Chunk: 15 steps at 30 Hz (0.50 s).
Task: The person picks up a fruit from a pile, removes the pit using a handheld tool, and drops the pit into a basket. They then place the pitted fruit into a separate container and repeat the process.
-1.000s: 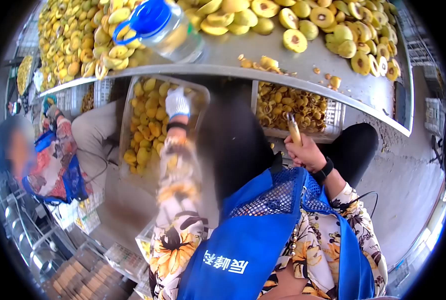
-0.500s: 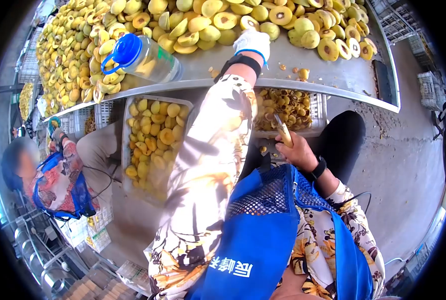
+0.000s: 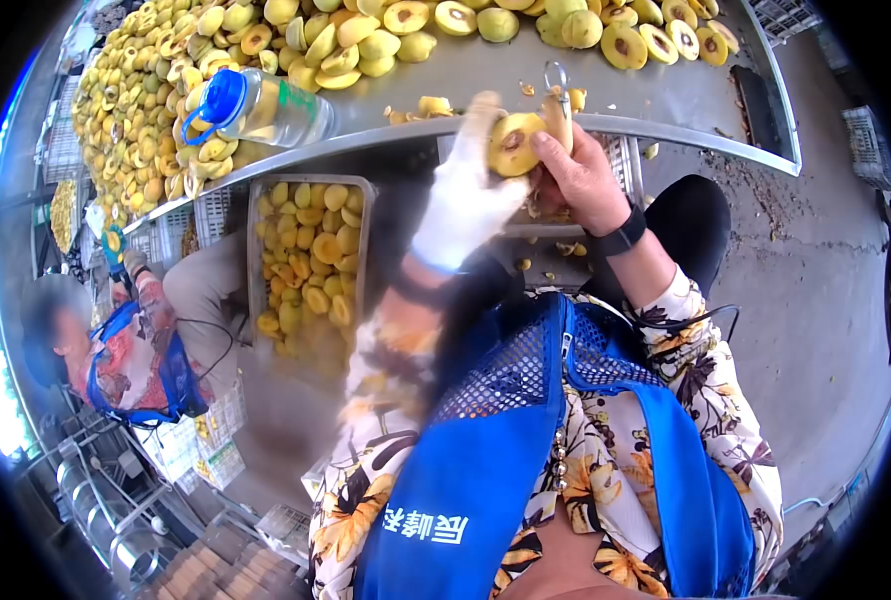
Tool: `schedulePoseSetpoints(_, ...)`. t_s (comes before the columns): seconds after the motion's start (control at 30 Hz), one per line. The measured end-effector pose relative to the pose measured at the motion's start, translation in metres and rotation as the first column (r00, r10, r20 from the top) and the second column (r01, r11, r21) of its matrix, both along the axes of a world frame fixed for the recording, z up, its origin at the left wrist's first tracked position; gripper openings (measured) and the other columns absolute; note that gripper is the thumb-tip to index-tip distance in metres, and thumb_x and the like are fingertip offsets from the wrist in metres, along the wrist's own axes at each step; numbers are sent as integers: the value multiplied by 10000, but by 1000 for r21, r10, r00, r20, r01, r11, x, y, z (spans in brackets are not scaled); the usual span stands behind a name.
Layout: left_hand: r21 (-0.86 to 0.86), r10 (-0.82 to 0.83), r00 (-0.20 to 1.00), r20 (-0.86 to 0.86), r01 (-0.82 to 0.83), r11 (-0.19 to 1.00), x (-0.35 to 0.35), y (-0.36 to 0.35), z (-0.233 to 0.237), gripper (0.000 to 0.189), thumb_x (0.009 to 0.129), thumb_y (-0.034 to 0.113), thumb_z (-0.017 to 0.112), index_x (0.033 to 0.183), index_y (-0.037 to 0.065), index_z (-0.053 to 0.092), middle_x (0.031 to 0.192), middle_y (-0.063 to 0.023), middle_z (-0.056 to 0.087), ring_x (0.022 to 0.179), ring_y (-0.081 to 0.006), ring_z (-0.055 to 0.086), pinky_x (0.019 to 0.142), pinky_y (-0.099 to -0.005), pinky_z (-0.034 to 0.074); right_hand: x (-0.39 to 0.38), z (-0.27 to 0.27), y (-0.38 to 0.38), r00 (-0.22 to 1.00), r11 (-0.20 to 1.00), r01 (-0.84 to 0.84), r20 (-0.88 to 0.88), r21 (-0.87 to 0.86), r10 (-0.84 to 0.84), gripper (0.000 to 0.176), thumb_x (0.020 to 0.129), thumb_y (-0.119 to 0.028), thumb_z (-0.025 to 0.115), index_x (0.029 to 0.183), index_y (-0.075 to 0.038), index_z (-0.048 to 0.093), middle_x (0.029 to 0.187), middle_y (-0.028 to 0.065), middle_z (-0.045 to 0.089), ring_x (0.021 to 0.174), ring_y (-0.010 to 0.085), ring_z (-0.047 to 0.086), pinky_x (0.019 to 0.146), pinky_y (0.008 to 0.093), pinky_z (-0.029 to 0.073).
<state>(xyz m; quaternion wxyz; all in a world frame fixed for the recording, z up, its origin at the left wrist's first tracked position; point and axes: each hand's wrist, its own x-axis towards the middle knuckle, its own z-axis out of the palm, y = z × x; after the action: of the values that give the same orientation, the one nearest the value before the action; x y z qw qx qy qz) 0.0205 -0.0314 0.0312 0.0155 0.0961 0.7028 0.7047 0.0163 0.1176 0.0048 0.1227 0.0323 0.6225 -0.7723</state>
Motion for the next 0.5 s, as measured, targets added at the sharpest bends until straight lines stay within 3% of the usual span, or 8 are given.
schedulePoseSetpoints(0.03, 348, -45, 975, 219, -34, 937, 8, 0, 3, 500, 772, -30, 570, 1253, 5, 437, 1147, -125, 544, 1025, -220, 562, 868, -315, 470, 1, 2, 0, 999, 999, -34, -9, -34, 34, 312, 898, -267, 554, 1106, -45, 482, 689, 4, 535, 427, 42, 400, 377, 178, 304)
schedulePoseSetpoints(0.1, 538, -90, 897, 432, -176, 824, 12, -4, 1, 380, 899, 191, 524, 1221, 1, 459, 1101, -84, 561, 1010, -190, 547, 853, -314, 465, 4, 7, -2, 992, 992, -124, -20, -37, 124, 319, 889, -258, 565, 1103, -33, 489, 694, -10, 523, 442, 33, 406, 386, 178, 318)
schedulePoseSetpoints(0.17, 677, -250, 798, 548, -248, 693, 9, -4, -13, 405, 920, 315, 502, 1194, 17, 482, 1079, -91, 569, 968, -201, 562, 828, -320, 475, 10, 3, -7, 983, 972, -102, -130, 212, 131, 342, 869, -248, 583, 1110, -24, 488, 707, 48, 546, 487, 127, 472, 426, 241, 368)
schedulePoseSetpoints(0.2, 458, -58, 809, 585, -271, 846, 13, -1, -16, 455, 921, 433, 455, 1143, 39, 510, 1039, -89, 580, 908, -202, 574, 774, -333, 492, 12, -7, -12, 963, 899, 8, -247, 437, 112, 362, 853, -242, 595, 1118, -21, 483, 717, 113, 576, 525, 226, 537, 462, 305, 412)
schedulePoseSetpoints(0.23, 424, -17, 778, 628, -324, 846, 15, 1, -11, 441, 921, 423, 461, 1137, 42, 516, 1031, -90, 582, 896, -202, 577, 763, -334, 496, 13, -9, -18, 926, 771, 143, -359, 621, 118, 384, 837, -236, 607, 1126, -18, 479, 728, 178, 606, 562, 325, 601, 498, 369, 457)
schedulePoseSetpoints(0.33, 362, 95, 667, 739, -513, 778, 13, 11, -8, 393, 917, 381, 490, 1120, 48, 538, 1003, -94, 594, 856, -188, 588, 717, -328, 509, 31, 7, -11, 965, 701, 59, -220, 711, 142, 335, 821, -221, 610, 1055, -19, 483, 751, 273, 581, 704, 445, 579, 584, 463, 458)
schedulePoseSetpoints(0.43, 371, 185, 853, 489, -395, 840, 13, 7, -39, 386, 937, 345, 469, 1090, 5, 568, 1022, -59, 592, 892, -140, 552, 794, -265, 456, 52, 7, -6, 976, 652, -46, -106, 757, 192, 270, 823, -206, 597, 963, -14, 469, 727, 279, 572, 718, 442, 574, 604, 479, 452)
schedulePoseSetpoints(0.5, 430, 194, 875, 443, -398, 810, 12, 8, -44, 331, 927, 290, 503, 1072, 2, 573, 966, -67, 607, 844, -138, 571, 759, -267, 471, 58, 6, -6, 963, 644, -41, -141, 764, 230, 250, 828, -182, 581, 922, -2, 435, 689, 271, 564, 681, 445, 564, 587, 488, 442)
